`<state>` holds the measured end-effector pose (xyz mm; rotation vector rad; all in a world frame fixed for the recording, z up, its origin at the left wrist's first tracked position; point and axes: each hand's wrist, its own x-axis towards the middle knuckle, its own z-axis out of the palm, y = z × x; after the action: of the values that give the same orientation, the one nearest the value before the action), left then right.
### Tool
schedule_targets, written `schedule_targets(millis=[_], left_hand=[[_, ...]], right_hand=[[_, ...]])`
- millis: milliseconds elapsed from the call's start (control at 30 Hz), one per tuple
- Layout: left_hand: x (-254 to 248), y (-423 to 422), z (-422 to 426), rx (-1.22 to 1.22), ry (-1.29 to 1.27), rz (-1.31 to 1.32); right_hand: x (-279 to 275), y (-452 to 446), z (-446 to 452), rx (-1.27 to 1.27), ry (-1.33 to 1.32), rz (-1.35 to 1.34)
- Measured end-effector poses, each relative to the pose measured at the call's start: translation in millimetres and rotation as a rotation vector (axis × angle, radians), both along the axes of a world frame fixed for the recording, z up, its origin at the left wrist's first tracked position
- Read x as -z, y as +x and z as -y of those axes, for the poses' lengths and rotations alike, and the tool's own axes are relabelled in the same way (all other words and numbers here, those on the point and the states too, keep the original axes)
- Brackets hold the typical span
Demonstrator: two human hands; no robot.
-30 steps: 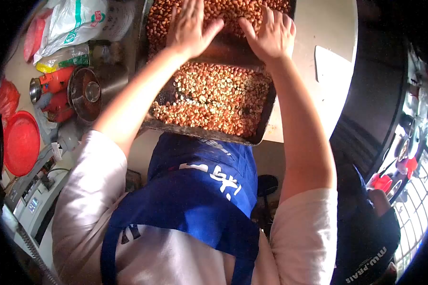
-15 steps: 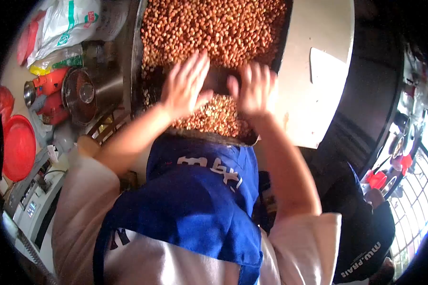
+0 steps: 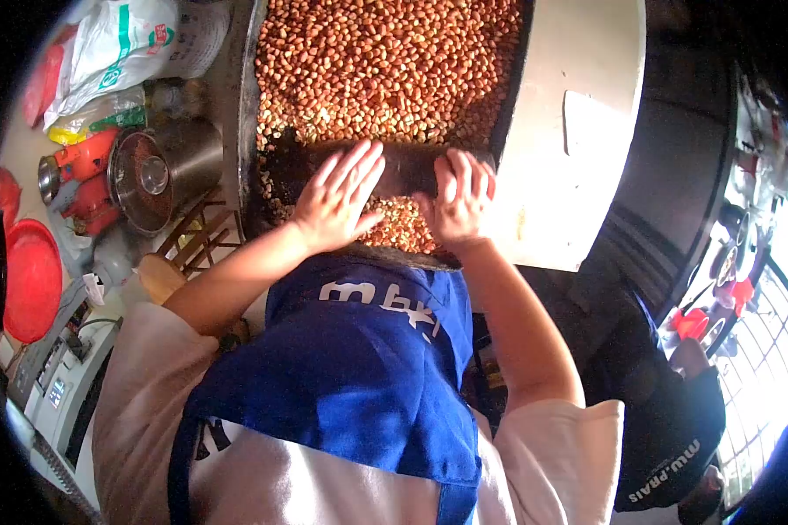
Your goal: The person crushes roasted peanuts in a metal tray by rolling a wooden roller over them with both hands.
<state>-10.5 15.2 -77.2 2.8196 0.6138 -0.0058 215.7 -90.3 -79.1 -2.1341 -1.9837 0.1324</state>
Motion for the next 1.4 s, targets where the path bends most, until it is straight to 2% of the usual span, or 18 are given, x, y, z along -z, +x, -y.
schedule_targets(millis=[133,200,267,300,333,367,433,500,600,633,767,833,967,1067,1167,1233,1300,1400], left_hand=[[19.9,51.2,-80.2,-0.144,0.051,0.026],[30.6,73.0,-123.7,-0.267,0.028,0.341],[19.4,79.3,-146.7,-0.339,0.035,0.214],[13.2,81.4,-147.4,-0.372,0.05,0.165],[27.5,77.6,-141.7,-0.336,0.046,0.339],[24.5,69.5,-120.4,-0.288,0.007,0.364],[13.3,50.5,-68.3,-0.134,0.139,-0.049],[-2.1,32.0,-37.7,-0.031,-0.002,-0.09],[17.8,28.4,-32.4,-0.086,0.19,0.044],[-0.7,31.2,-42.1,-0.127,-0.064,-0.039],[-26.5,-14.6,-50.3,-0.147,-0.074,-0.068],[-7.2,-55.6,-46.0,-0.154,0.131,0.013],[4.5,-94.2,-35.7,-0.318,0.008,0.154],[12.1,-60.1,-102.5,-0.266,0.143,0.176],[23.5,-7.5,-197.7,-0.422,0.121,0.316],[6.9,3.7,-220.9,-0.516,0.099,0.17],[1.9,3.5,-216.6,-0.479,0.051,0.135],[30.2,-12.2,-183.7,-0.348,0.074,0.342]], right_hand=[[-0.1,39.9,-99.6,0.072,-0.154,0.075],[20.1,64.4,-143.9,0.111,-0.053,0.011],[10.3,74.6,-169.7,0.125,-0.073,-0.032],[4.6,75.7,-172.2,0.13,-0.097,-0.057],[10.1,68.8,-159.7,0.151,-0.03,-0.027],[40.0,58.9,-131.4,0.195,0.144,0.261],[23.2,37.7,-75.1,0.084,-0.011,0.046],[-14.6,18.6,-44.6,-0.043,0.029,-0.086],[-8.1,19.3,-41.0,-0.08,-0.033,-0.053],[-9.9,18.8,-50.1,-0.089,-0.084,-0.065],[-39.2,-26.8,-60.7,-0.112,-0.268,0.051],[-41.3,-58.8,-61.3,-0.125,-0.273,0.016],[2.5,-105.5,-27.1,-0.071,-0.081,-0.081],[10.7,-81.2,-91.3,-0.008,-0.007,0.014],[5.1,-34.4,-185.8,0.142,0.169,0.095],[-11.0,-17.0,-220.3,0.073,0.417,0.035],[-0.6,-20.9,-216.9,0.113,0.401,0.004],[5.0,-46.8,-162.2,0.166,0.102,0.099]])
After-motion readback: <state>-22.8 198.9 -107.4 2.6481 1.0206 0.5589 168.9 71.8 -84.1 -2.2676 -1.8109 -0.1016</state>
